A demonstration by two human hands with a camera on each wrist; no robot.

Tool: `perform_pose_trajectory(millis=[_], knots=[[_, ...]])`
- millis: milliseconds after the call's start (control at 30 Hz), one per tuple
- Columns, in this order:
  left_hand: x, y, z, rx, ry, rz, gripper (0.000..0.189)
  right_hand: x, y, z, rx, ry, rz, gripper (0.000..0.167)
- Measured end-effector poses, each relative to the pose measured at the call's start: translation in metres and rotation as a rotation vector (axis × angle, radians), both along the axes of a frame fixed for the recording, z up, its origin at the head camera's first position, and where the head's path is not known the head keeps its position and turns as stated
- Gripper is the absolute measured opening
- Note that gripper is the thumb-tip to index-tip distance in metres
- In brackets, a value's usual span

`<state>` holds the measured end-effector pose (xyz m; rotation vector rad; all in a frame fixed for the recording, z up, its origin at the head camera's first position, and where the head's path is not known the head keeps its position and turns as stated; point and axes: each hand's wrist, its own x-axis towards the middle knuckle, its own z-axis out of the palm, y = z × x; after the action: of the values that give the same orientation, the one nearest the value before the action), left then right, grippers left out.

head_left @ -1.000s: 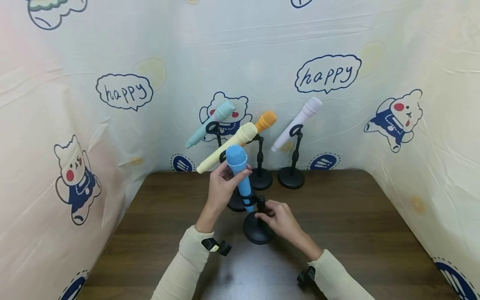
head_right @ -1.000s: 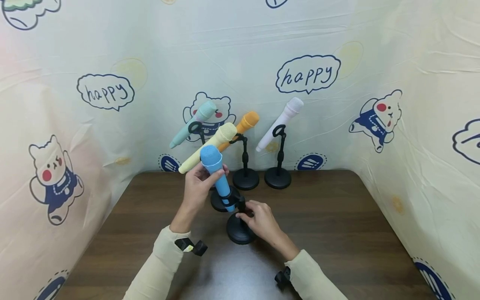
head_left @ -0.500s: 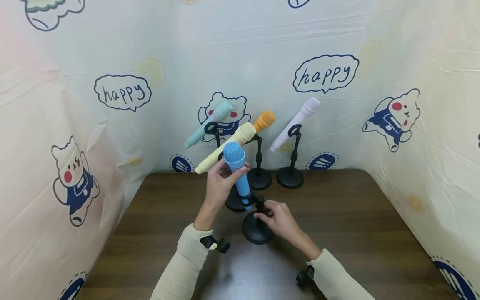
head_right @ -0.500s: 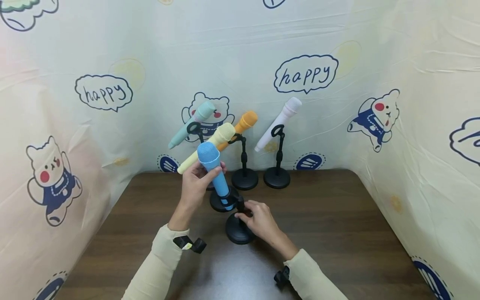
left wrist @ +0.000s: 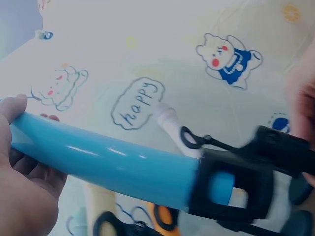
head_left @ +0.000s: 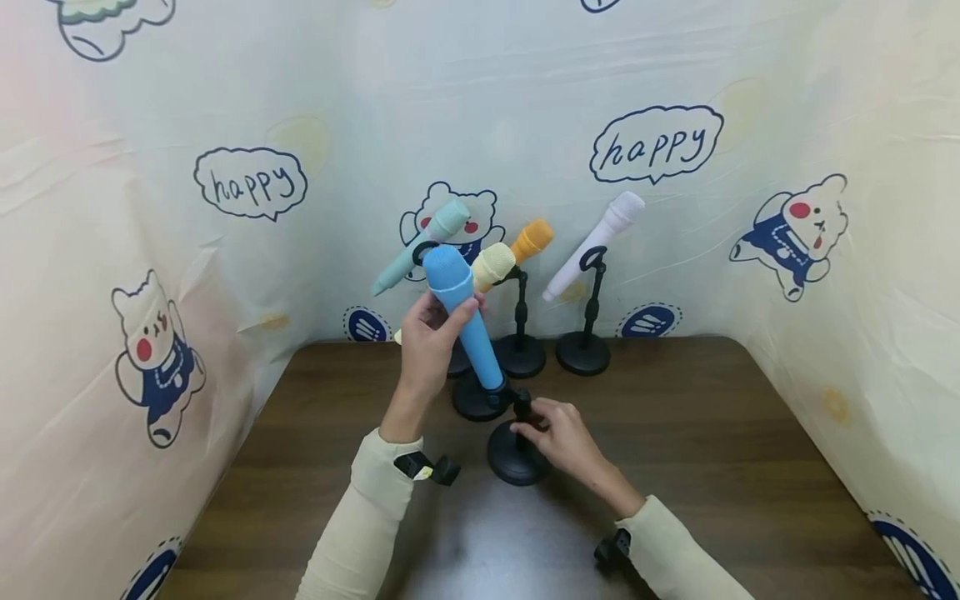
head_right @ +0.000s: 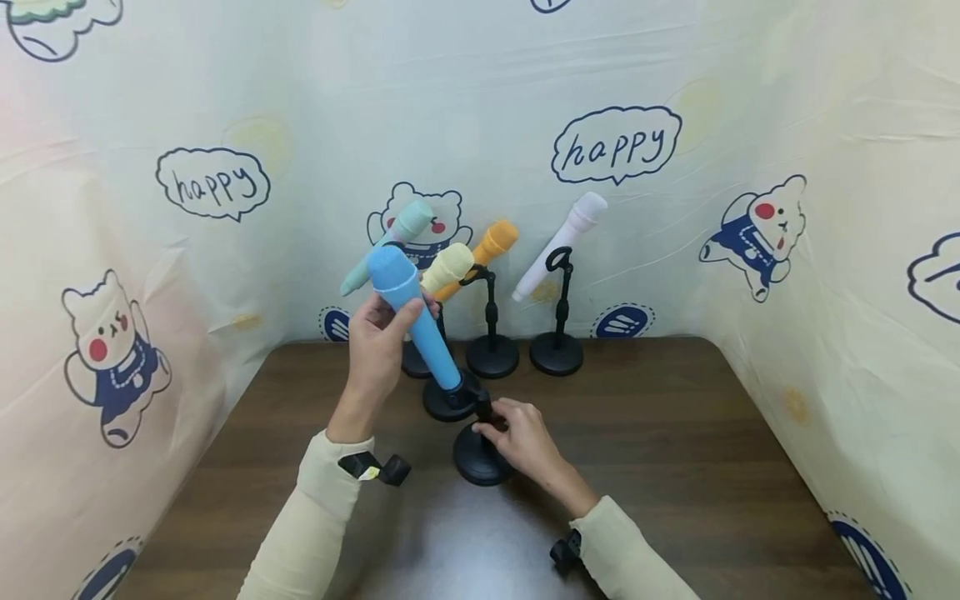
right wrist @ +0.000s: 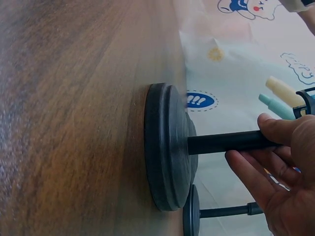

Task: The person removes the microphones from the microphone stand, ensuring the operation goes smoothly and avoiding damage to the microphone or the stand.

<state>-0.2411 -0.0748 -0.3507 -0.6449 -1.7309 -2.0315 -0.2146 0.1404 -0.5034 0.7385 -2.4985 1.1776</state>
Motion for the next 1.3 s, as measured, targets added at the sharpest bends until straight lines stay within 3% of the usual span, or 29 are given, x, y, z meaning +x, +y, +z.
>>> perform_pose_trajectory(millis=[200, 333, 600, 1300], knots=[[0.001, 0.001, 0.016, 0.036, 0.015, 0.018, 0.037, 0.0, 0.001, 0.003, 0.007, 0.001, -0.023, 0.011], [0.002, 0.0, 0.017, 0.048, 0.009, 0.02, 0.035, 0.002, -0.001, 0.003, 0.007, -0.021, -0.011, 0.011], [-0.001, -0.001, 0.021, 0.049, 0.065, -0.005, 0.034, 0.004, -0.002, 0.002, -0.015, -0.049, -0.015, 0.011], [0.001, -0.017, 0.037, 0.067, 0.104, 0.018, 0.038, 0.004, -0.002, 0.002, -0.021, -0.046, -0.024, 0.012]])
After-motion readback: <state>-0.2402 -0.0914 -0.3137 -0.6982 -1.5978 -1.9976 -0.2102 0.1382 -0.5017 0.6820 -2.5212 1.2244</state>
